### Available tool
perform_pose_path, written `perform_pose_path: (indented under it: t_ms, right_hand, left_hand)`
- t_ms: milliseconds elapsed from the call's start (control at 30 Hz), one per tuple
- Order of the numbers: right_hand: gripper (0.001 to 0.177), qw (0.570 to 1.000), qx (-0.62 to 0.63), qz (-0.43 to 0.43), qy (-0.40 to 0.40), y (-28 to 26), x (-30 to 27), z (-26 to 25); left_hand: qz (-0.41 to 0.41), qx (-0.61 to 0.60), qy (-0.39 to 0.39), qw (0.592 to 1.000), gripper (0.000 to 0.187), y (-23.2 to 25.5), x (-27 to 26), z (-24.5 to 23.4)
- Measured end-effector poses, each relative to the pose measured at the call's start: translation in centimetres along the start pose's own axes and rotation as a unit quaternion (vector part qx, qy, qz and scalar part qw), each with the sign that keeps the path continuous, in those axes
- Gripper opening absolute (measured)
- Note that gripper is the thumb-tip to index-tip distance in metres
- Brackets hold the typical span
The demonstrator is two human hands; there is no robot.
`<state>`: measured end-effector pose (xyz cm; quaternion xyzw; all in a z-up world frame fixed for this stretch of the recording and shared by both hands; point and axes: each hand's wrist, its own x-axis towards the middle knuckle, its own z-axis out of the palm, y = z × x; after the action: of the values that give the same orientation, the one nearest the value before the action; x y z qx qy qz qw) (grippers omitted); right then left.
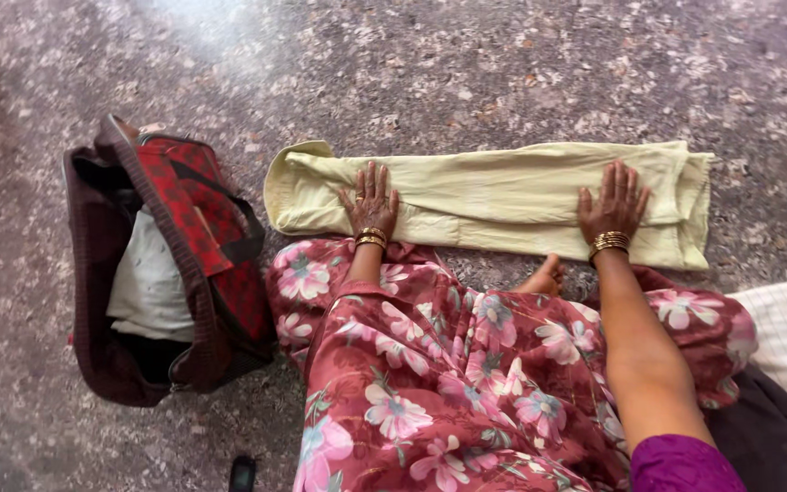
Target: The person folds a light green shirt and a pair of dark trousers by hand while sitting on the floor and places the folded shirt into a red patterned bag.
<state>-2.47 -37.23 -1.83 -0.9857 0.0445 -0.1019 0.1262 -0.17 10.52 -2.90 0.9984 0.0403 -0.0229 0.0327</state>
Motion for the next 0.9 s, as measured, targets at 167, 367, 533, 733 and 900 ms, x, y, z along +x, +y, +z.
perform_pose_path:
  t_ms: [167, 367, 533, 733, 900]
  right_hand:
    - [0.069, 1.000, -0.002, -0.002, -0.008, 0.2, -0.2, 0.1]
    - [0.069, 1.000, 0.003, -0.001, -0.013, -0.1, -0.1, -0.3]
    - [0.067, 1.000, -0.006, 0.002, -0.015, -0.1, -0.3, -0.5]
    - [0.066, 1.000, -0.011, -0.003, -0.016, -0.1, -0.2, -0.7]
    - [0.067, 1.000, -0.022, -0.007, -0.021, 0.0, 0.0, -0.5]
  left_hand:
    - [-0.040, 0.008, -0.009, 0.999, 0.064, -0.6, 0.8, -0.7]
    - [-0.085, 0.025, 0.017, 0.996, 0.066, -2.4, 2.1, -0.4]
    - [-0.104, -0.010, 0.000, 0.995, 0.065, -3.7, 3.1, -1.6]
    - [-0.160, -0.004, 0.012, 0.987, 0.068, -4.8, 3.8, -2.2]
    - [-0.184, -0.011, 0.027, 0.982, 0.069, -6.5, 4.9, -0.3]
